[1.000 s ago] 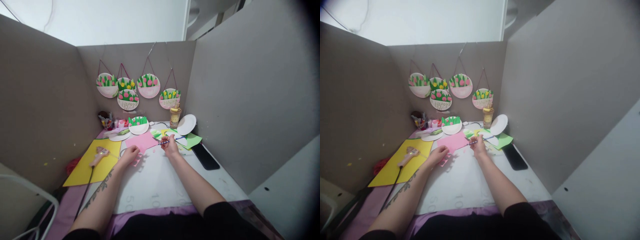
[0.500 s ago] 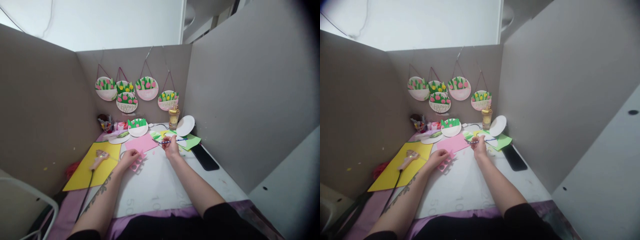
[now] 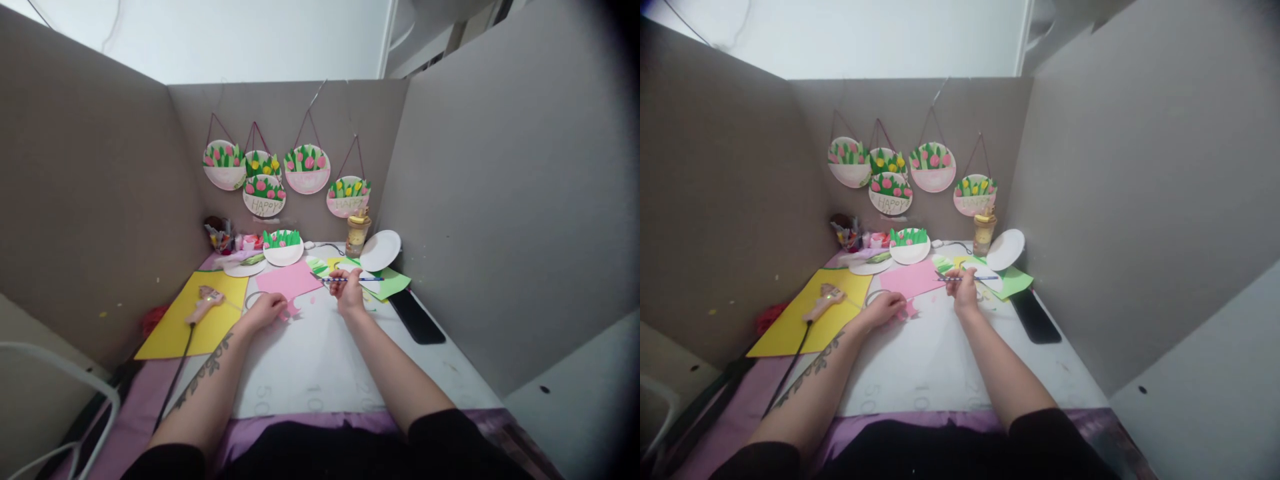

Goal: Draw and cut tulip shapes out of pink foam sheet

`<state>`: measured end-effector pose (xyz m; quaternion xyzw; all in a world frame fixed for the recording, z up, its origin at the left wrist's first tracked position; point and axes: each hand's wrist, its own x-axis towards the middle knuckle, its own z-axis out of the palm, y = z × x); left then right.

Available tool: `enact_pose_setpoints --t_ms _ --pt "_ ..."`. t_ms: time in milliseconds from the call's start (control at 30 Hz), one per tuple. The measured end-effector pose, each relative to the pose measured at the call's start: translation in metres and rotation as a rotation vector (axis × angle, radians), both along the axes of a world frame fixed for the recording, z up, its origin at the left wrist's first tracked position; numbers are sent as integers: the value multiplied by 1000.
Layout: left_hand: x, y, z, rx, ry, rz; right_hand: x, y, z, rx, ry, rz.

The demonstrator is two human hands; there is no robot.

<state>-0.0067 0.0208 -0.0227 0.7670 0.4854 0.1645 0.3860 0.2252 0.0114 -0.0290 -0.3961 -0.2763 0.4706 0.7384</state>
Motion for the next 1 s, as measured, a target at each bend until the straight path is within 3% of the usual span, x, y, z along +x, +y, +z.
enact_pose_setpoints --t_ms 167,300,467,667,900,1000 --pt "2 5 -10 233 181 -29 -10 -8 -4 -41 -138 191" --pt "8 3 -11 343 276 -16 -24 -13 -14 -52 -371 382" --pt "12 3 -15 399 325 -19 -38 -16 -28 -1 -711 276" --pt "9 4 -14 574 262 -26 -47 -16 -31 25 -771 218" --pt "8 -4 -6 434 257 -225 -51 -12 -37 9 -877 109" --pt "9 -4 -6 425 273 -229 -50 -10 -38 -4 -886 97"
